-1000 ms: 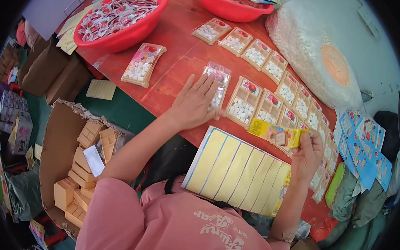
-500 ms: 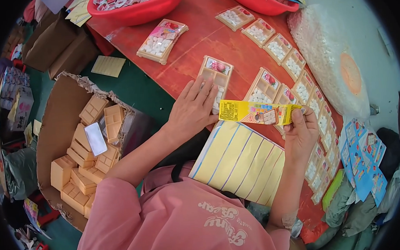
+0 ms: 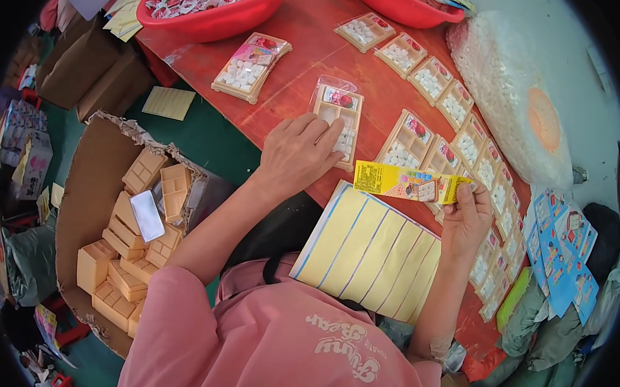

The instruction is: The recorder packages small white items into plastic sleeves and applies colorful adhesive labels to them.

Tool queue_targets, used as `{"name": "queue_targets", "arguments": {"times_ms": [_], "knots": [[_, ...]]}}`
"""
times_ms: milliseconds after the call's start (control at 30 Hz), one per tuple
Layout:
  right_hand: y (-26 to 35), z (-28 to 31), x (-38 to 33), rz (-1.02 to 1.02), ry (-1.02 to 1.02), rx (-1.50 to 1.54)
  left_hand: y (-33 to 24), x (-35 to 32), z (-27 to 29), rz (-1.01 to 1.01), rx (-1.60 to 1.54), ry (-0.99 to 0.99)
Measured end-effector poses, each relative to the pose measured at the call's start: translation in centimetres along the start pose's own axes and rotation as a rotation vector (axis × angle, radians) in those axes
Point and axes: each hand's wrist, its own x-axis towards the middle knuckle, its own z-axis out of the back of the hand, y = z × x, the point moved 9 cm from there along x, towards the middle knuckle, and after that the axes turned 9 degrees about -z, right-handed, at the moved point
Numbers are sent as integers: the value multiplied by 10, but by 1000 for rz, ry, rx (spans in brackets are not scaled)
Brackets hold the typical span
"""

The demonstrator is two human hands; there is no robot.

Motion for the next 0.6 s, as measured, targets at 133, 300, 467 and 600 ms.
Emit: {"name": "queue_targets", "arguments": {"times_ms": [133,300,467,600], "knots": [[-6,13,-3,-19,-40,15,0,10,5,31,-28,-32],[-4,18,-4,-14,-56,22,0,10,3,36,-48,-20],[-4,18,-2,-15,-51,34,6,6,3,41,-143,-9],[-6,15,0,-6,-21,46,42,8,2,342,-214,40]]}}
